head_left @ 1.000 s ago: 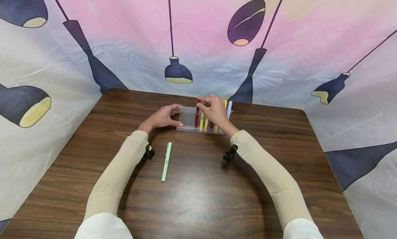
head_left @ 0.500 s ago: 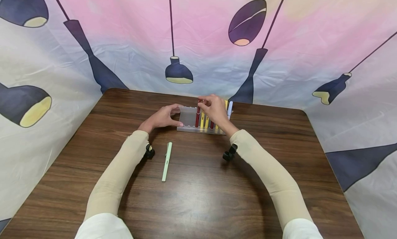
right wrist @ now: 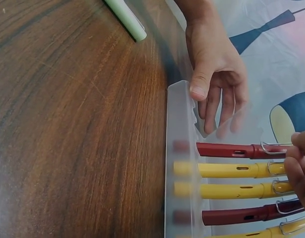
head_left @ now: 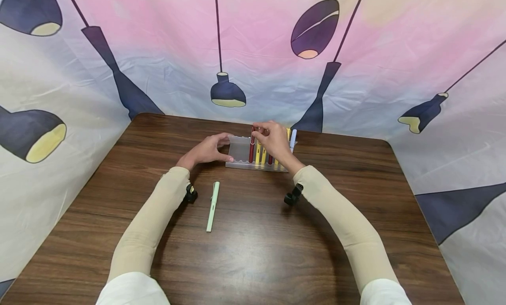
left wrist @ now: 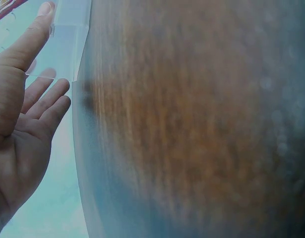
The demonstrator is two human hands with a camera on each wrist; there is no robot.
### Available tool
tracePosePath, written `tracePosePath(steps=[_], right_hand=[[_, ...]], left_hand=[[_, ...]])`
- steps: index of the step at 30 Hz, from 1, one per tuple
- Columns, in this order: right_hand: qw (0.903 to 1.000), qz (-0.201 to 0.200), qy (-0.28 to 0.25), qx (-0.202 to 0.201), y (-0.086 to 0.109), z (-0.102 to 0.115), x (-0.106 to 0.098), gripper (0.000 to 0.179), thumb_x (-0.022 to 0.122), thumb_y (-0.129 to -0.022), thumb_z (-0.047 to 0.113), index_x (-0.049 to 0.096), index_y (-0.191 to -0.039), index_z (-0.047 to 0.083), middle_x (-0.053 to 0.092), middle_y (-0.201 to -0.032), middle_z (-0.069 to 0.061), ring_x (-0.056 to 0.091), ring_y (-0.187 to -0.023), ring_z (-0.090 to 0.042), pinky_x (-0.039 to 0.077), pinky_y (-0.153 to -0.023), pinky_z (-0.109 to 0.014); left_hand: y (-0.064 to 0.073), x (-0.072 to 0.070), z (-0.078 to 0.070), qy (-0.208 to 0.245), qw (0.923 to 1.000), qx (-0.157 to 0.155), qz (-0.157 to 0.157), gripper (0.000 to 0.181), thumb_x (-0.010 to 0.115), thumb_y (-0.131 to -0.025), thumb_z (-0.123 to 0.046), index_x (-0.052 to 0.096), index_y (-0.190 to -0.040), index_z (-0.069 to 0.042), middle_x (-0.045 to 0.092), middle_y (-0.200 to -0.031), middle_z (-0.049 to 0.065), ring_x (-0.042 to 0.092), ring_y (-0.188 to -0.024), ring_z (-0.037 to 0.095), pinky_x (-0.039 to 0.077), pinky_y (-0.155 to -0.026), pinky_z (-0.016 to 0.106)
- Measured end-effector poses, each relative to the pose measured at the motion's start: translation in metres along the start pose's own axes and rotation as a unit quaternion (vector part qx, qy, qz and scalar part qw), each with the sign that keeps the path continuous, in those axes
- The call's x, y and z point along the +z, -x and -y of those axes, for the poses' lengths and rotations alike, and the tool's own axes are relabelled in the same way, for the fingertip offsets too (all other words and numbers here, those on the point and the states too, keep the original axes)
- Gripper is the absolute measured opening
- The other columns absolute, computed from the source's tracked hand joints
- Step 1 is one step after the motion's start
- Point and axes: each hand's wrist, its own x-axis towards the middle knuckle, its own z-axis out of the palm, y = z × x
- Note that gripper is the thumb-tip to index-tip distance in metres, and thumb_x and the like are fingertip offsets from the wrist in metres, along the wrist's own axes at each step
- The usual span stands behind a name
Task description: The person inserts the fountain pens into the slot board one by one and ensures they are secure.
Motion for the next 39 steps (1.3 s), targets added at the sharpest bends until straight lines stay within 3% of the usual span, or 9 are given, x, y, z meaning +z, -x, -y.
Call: tracePosePath(steps=[6,15,22,29,39], right_hand=[[0.9999,0.003,-0.015,-0.003,0.006,0.000,-0.005,0.029,0.074,-0.097,0.023,0.076,-0.123,0.013,0.065,-0.089,-0.002,0.064,-0.071,-0.014,0.050,-0.056,-0.030],[0.9978,0.017,-0.064,-0.003,0.024,0.012,-0.008,0.029,0.075,-0.096,0.028,0.077,-0.121,0.015,0.073,-0.093,-0.001,0.071,-0.072,-0.016,0.056,-0.058,-0.029],[0.9946,0.035,-0.097,-0.009,0.041,0.022,0.006,0.028,0.077,-0.094,0.027,0.077,-0.116,0.010,0.075,-0.091,0.000,0.071,-0.071,-0.011,0.059,-0.061,-0.027],[0.9933,0.064,-0.096,-0.012,0.057,0.032,0.022,0.026,0.078,-0.093,0.030,0.078,-0.113,0.013,0.076,-0.091,0.003,0.067,-0.073,-0.008,0.058,-0.064,-0.026],[0.9848,0.107,-0.137,-0.008,0.075,0.040,0.049,0.031,0.079,-0.092,0.031,0.079,-0.110,0.006,0.076,-0.088,0.002,0.069,-0.074,-0.007,0.059,-0.067,-0.023]], left_hand=[[-0.005,0.000,0.011,-0.003,1.0000,0.005,-0.005,0.083,0.087,-0.084,-0.017,0.042,-0.153,-0.003,0.045,-0.155,0.022,0.041,-0.145,0.040,0.033,-0.121,0.054],[-0.002,-0.003,0.011,-0.007,0.9997,0.023,-0.005,0.081,0.089,-0.082,-0.025,0.047,-0.149,-0.007,0.050,-0.151,0.017,0.046,-0.143,0.037,0.038,-0.118,0.052],[-0.001,-0.003,0.009,-0.015,0.9996,0.025,-0.002,0.080,0.088,-0.084,-0.025,0.046,-0.150,-0.008,0.049,-0.152,0.015,0.046,-0.143,0.035,0.038,-0.118,0.050],[0.000,-0.003,0.009,-0.037,0.9991,0.020,0.000,0.083,0.086,-0.085,-0.029,0.043,-0.152,-0.007,0.047,-0.153,0.021,0.046,-0.143,0.037,0.040,-0.117,0.050],[-0.003,-0.004,0.012,-0.041,0.9983,0.040,-0.003,0.074,0.084,-0.087,-0.020,0.047,-0.150,-0.007,0.052,-0.149,0.017,0.048,-0.141,0.036,0.040,-0.117,0.049]])
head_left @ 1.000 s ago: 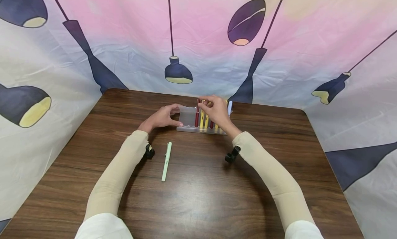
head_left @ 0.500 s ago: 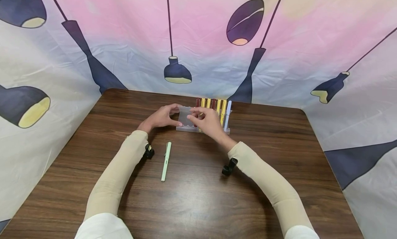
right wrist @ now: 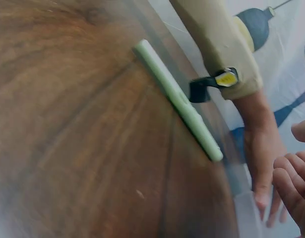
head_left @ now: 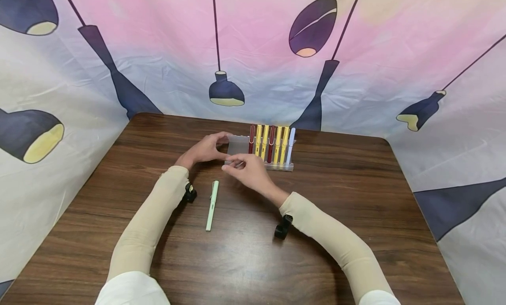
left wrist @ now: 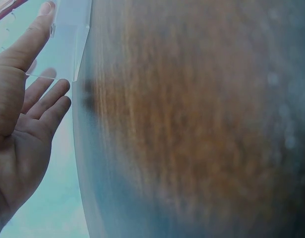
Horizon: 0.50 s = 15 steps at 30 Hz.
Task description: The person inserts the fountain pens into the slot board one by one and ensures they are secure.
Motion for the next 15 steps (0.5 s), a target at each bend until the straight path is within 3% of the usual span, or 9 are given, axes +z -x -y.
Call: tracePosePath(steps=[6,15], right_hand=[[0.9994,0.034,-0.003,0.004,0.006,-0.003,0.017,0.033,0.079,-0.092,0.028,0.077,-0.113,0.002,0.077,-0.087,-0.001,0.069,-0.069,-0.003,0.059,-0.064,-0.021],[0.9974,0.046,0.054,0.016,0.012,-0.007,0.038,0.035,0.080,-0.090,0.037,0.079,-0.110,0.009,0.076,-0.083,0.008,0.066,-0.068,0.003,0.055,-0.063,-0.018]], left_hand=[[-0.001,0.001,0.001,0.013,0.9999,-0.002,0.001,0.076,0.086,-0.085,-0.025,0.048,-0.149,-0.010,0.051,-0.150,0.014,0.047,-0.142,0.035,0.040,-0.117,0.050],[0.001,0.003,-0.001,0.031,0.9995,-0.003,-0.001,0.078,0.087,-0.085,-0.022,0.046,-0.150,-0.008,0.050,-0.151,0.017,0.046,-0.142,0.038,0.039,-0.118,0.052]])
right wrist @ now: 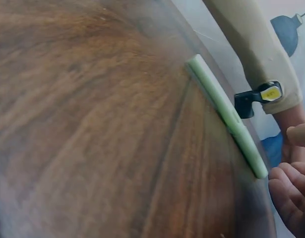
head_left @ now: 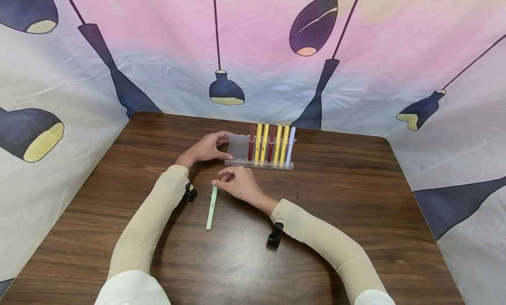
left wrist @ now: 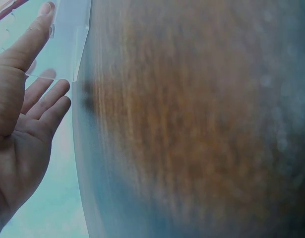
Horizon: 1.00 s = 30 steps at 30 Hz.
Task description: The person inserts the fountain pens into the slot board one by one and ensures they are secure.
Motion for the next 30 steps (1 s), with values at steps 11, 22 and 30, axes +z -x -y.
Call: tracePosePath(steps=[11,22,30], right_hand=[[0.9989,0.013,0.012,0.043,0.000,0.002,0.012,0.038,0.083,-0.087,0.040,0.079,-0.109,0.010,0.072,-0.073,0.010,0.064,-0.062,0.002,0.052,-0.058,-0.018],[0.9965,0.014,0.060,0.057,-0.003,0.001,0.019,0.047,0.083,-0.084,0.047,0.078,-0.112,0.010,0.074,-0.074,0.008,0.063,-0.061,0.005,0.051,-0.056,-0.017],[0.9943,0.013,0.087,0.059,-0.006,0.001,0.022,0.045,0.084,-0.083,0.048,0.079,-0.109,0.012,0.069,-0.067,0.013,0.060,-0.058,0.005,0.049,-0.056,-0.018]], left_hand=[[-0.001,-0.001,0.001,-0.008,1.0000,-0.006,0.001,0.081,0.087,-0.084,-0.025,0.045,-0.151,-0.007,0.049,-0.152,0.017,0.046,-0.143,0.036,0.040,-0.117,0.051],[-0.001,-0.001,0.003,-0.002,1.0000,0.002,0.002,0.079,0.087,-0.084,-0.026,0.047,-0.150,-0.009,0.050,-0.151,0.015,0.046,-0.143,0.036,0.038,-0.118,0.051],[-0.003,0.001,0.005,0.013,0.9999,-0.004,-0.003,0.080,0.087,-0.084,-0.018,0.045,-0.150,-0.006,0.049,-0.152,0.019,0.044,-0.143,0.039,0.037,-0.119,0.053]])
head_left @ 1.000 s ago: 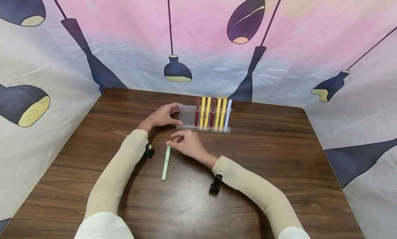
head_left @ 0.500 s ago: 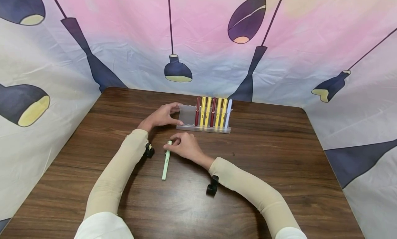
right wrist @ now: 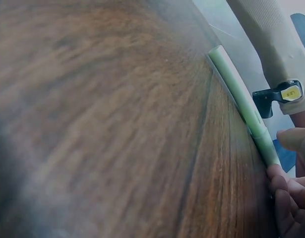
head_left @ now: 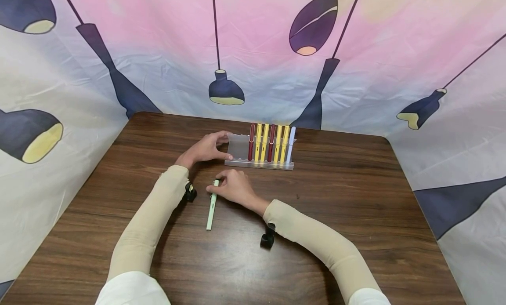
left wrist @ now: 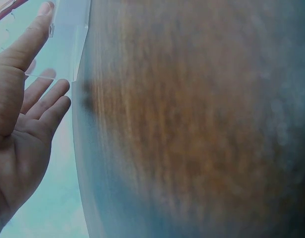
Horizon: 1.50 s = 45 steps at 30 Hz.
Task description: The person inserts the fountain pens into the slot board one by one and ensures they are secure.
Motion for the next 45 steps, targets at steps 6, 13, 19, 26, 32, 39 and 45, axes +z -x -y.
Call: tracePosePath(steps=[6,13,19,26,32,39,45], right_hand=[[0.9999,0.001,0.012,0.005,0.000,0.002,0.001,0.045,0.084,-0.081,0.051,0.079,-0.107,0.014,0.065,-0.063,0.015,0.059,-0.057,0.003,0.048,-0.056,-0.020],[0.9995,-0.007,0.028,-0.007,-0.001,0.004,0.003,0.043,0.085,-0.080,0.051,0.080,-0.104,0.015,0.066,-0.064,0.014,0.058,-0.056,0.004,0.047,-0.054,-0.020],[0.9989,-0.013,0.043,-0.014,-0.001,0.006,0.003,0.038,0.086,-0.081,0.045,0.080,-0.103,0.015,0.066,-0.064,0.015,0.057,-0.056,0.004,0.045,-0.052,-0.018],[0.9984,-0.017,0.052,-0.012,-0.001,0.006,0.003,0.030,0.085,-0.081,0.042,0.080,-0.098,0.017,0.064,-0.063,0.018,0.058,-0.058,0.003,0.047,-0.053,-0.019],[0.9990,-0.011,0.042,-0.010,0.000,0.007,0.002,0.026,0.083,-0.081,0.038,0.080,-0.096,0.017,0.064,-0.063,0.018,0.059,-0.059,0.003,0.048,-0.054,-0.020],[0.9995,-0.004,0.030,-0.006,0.000,0.008,0.000,0.025,0.083,-0.082,0.035,0.080,-0.098,0.016,0.064,-0.064,0.019,0.059,-0.059,0.004,0.048,-0.054,-0.018],[0.9998,-0.003,0.018,-0.010,0.000,0.006,-0.001,0.021,0.081,-0.082,0.029,0.080,-0.097,0.014,0.066,-0.066,0.017,0.059,-0.059,0.004,0.048,-0.057,-0.017]], left_hand=[[0.002,0.001,-0.007,-0.004,1.0000,-0.008,0.003,0.080,0.084,-0.086,-0.011,0.041,-0.152,-0.001,0.044,-0.154,0.025,0.040,-0.145,0.043,0.033,-0.120,0.055],[0.014,-0.003,-0.035,-0.006,0.9999,-0.004,0.011,0.076,0.083,-0.087,-0.007,0.041,-0.150,0.005,0.045,-0.151,0.030,0.041,-0.143,0.047,0.035,-0.118,0.057],[0.014,-0.003,-0.035,-0.004,0.9999,-0.007,0.011,0.076,0.082,-0.087,-0.006,0.040,-0.150,0.006,0.044,-0.151,0.030,0.041,-0.143,0.047,0.035,-0.118,0.057],[0.004,0.001,-0.014,0.002,0.9999,-0.014,0.004,0.080,0.084,-0.086,-0.008,0.040,-0.152,0.002,0.044,-0.154,0.027,0.040,-0.145,0.044,0.033,-0.120,0.056],[0.000,0.000,-0.002,-0.008,0.9999,-0.007,-0.002,0.080,0.087,-0.084,-0.017,0.045,-0.151,-0.006,0.048,-0.152,0.018,0.044,-0.144,0.038,0.037,-0.119,0.051],[0.001,-0.001,-0.002,-0.016,0.9999,-0.002,-0.001,0.080,0.088,-0.083,-0.024,0.047,-0.150,-0.009,0.050,-0.151,0.014,0.047,-0.142,0.035,0.039,-0.118,0.049],[0.001,0.000,-0.003,-0.005,1.0000,-0.006,0.002,0.082,0.087,-0.084,-0.018,0.043,-0.152,-0.005,0.048,-0.153,0.019,0.044,-0.143,0.038,0.037,-0.119,0.052]])
